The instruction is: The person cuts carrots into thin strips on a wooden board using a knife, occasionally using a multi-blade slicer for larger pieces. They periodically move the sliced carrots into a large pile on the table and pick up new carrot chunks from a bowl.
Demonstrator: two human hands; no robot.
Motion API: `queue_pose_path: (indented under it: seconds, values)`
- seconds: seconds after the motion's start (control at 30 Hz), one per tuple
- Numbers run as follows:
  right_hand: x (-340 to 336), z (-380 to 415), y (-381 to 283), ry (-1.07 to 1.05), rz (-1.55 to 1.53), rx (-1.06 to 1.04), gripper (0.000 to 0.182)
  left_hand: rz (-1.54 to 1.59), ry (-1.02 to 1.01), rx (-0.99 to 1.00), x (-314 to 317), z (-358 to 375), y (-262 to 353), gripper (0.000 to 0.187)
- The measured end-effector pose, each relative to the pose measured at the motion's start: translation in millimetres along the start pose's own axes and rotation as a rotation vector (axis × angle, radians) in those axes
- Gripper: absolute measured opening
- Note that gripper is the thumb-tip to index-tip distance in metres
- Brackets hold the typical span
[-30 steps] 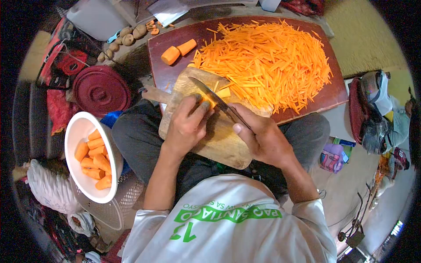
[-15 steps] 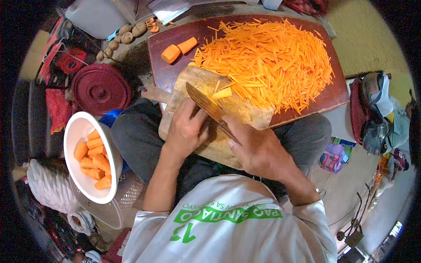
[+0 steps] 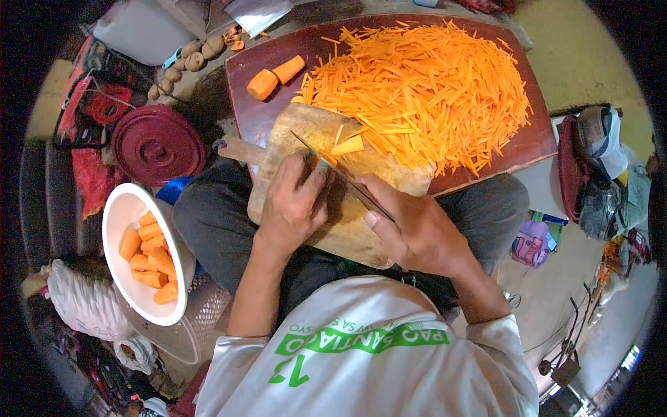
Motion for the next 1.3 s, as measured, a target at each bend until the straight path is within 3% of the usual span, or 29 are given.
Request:
queue_pose_path:
  seconds: [0.07, 0.37, 0.47, 0.6, 0.9, 1.07, 1.17, 1.3]
  values:
    - [4.3, -5.4, 7.4, -0.084, -0.041, 0.120, 0.052, -0.004, -0.008, -0.033, -1.7, -2.1, -1.5, 0.049]
    - [9.8, -17.6, 3.7, -0.048, -0.062, 0.104, 0.053, 0.037, 0.074, -0.058, -5.9, 3.6, -11.9, 0.049]
    - [15.2, -10.4, 9.9, -0.154, -0.062, 0.238, 0.050, 0.021, 0.019, -0.077, -2.9, 4.3, -3.6, 0.049]
    - [13.3, -2.5, 17.7, -0.103, -0.057, 0.205, 0.048, 0.006, -0.027, -0.089, 8.1, 7.5, -6.1, 0.050]
    - [24.8, 2.0, 44.4, -0.071, -0.027, 0.128, 0.044, 0.013, 0.108, -0.014, 2.4, 5.1, -3.4, 0.042]
    - [10.3, -1.9, 43.7, -0.091, -0.170, 0.294, 0.043, 0.101, 0.088, -0.065, 3.0, 2.4, -8.9, 0.033]
    - [-6.9, 1.1, 24.9, 0.048, -0.214, 0.183, 0.044, 0.090, 0.067, -0.088, -0.2, 3.9, -9.8, 0.029]
    - [-5.2, 1.2, 8.4, 0.005, -0.247, 0.166, 0.046, 0.096, 0.034, -0.131, -3.0, 3.6, -12.1, 0.028]
Point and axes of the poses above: each hand's wrist, its own z-axis away from the middle knuckle, its own x-axis out of the palm, y = z × x, the point moved 10 cm from there along -z, towards the middle knuckle, and after that the axes turned 3 degrees about -x, right-handed, at the moved point
